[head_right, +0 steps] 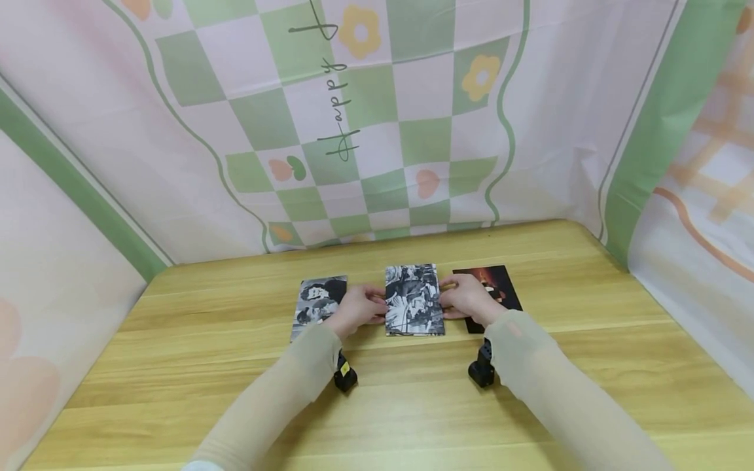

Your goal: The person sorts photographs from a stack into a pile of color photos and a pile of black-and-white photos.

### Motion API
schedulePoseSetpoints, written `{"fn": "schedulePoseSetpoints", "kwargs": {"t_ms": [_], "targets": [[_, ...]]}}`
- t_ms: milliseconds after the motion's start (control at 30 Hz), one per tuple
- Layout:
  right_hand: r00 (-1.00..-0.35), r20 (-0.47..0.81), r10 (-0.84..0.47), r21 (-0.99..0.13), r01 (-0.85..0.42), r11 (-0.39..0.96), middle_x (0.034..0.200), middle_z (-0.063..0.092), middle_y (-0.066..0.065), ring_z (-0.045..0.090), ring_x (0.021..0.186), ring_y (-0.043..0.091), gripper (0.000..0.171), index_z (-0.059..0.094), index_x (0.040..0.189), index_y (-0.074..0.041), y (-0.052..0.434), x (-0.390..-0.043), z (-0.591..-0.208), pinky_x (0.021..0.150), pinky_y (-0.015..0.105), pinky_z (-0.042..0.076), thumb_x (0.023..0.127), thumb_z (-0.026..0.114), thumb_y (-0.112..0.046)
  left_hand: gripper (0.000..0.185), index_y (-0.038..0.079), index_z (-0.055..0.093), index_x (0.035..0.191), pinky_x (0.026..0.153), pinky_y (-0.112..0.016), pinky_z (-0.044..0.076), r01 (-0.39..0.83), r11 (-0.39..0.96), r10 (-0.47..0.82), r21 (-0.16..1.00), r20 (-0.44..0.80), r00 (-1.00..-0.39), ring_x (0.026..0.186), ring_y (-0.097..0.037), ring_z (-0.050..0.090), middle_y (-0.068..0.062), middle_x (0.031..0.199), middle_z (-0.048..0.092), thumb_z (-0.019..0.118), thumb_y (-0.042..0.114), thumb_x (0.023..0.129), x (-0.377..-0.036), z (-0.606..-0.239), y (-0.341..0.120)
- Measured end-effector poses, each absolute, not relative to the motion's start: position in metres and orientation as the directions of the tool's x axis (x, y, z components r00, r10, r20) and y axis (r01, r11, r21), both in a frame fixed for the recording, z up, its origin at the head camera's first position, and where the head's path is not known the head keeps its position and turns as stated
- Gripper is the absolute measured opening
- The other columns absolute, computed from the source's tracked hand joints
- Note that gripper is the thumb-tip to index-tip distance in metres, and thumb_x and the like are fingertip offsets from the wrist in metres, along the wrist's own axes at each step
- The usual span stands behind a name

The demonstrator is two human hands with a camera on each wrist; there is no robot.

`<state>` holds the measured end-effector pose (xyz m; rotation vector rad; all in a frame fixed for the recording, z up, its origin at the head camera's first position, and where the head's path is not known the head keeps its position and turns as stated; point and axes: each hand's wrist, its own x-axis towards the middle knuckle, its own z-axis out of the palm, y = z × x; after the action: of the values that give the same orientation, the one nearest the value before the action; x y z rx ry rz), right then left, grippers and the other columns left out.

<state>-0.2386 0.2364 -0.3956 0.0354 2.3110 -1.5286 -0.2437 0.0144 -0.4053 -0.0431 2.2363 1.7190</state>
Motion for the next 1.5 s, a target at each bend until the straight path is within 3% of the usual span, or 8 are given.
{"fn": "schedulePoseSetpoints", "kwargs": {"t_ms": [267,567,800,967,1500], "targets": [[-0.938,-0.306,-0.164,-0.867,0.204,0.455,0.111,0.057,0.024,0.061,0.079,0.013,0.051,0.036,0.136,0.012,0.2346,-0.2397,-0.3944,0.069,0.031,0.060,0.089,0.052,0.001,0.040,-0.011,0.054,0.123,0.070,-0.028,0.060,-0.232,0.268,0.203,0.935,-0.290,-0.935,0.082,-0.022,0.063,-0.015,0.094,0.061,0.060,-0.012,0.083,-0.2445,-0.4055,0.0132],[-0.942,-0.300,-0.154,-0.851,0.191,0.490,0.112,0.056,0.026,0.061,0.084,0.019,0.050,0.038,0.135,0.013,0.2308,-0.2388,-0.3927,0.070,0.033,0.061,0.089,0.052,0.000,0.045,-0.010,0.049,0.130,0.078,-0.030,0.059,-0.243,0.305,0.249,0.921,-0.323,-0.913,0.105,-0.030,0.063,-0.024,0.123,0.057,0.058,-0.008,0.087,-0.2453,-0.4026,0.0121],[-0.943,-0.308,-0.129,-0.810,0.189,0.555,0.118,0.054,0.030,0.063,0.091,0.025,0.048,0.041,0.134,0.012,0.2295,-0.2377,-0.3903,0.070,0.033,0.060,0.090,0.053,-0.004,0.042,-0.010,0.050,0.130,0.079,-0.029,0.059,-0.235,0.346,0.258,0.908,-0.333,-0.907,0.105,-0.029,0.063,-0.023,0.127,0.055,0.059,-0.003,0.089,-0.2443,-0.4009,0.0110],[-0.942,-0.306,-0.139,-0.804,0.178,0.568,0.115,0.054,0.029,0.061,0.084,0.021,0.049,0.041,0.134,0.013,0.2301,-0.2381,-0.3901,0.070,0.033,0.060,0.090,0.054,-0.005,0.043,-0.007,0.049,0.132,0.079,-0.028,0.059,-0.231,0.354,0.267,0.906,-0.335,-0.904,0.107,-0.028,0.063,-0.022,0.132,0.053,0.058,-0.001,0.090,-0.2451,-0.4021,0.0098],[-0.946,-0.289,-0.149,-0.821,0.165,0.547,0.119,0.055,0.028,0.063,0.080,0.015,0.050,0.042,0.132,0.011,0.2354,-0.2365,-0.3904,0.069,0.033,0.060,0.088,0.057,-0.005,0.039,-0.007,0.050,0.129,0.077,-0.028,0.059,-0.247,0.320,0.243,0.914,-0.332,-0.912,0.097,-0.027,0.066,-0.021,0.119,0.059,0.057,-0.001,0.090,-0.2455,-0.4006,0.0086]]}}
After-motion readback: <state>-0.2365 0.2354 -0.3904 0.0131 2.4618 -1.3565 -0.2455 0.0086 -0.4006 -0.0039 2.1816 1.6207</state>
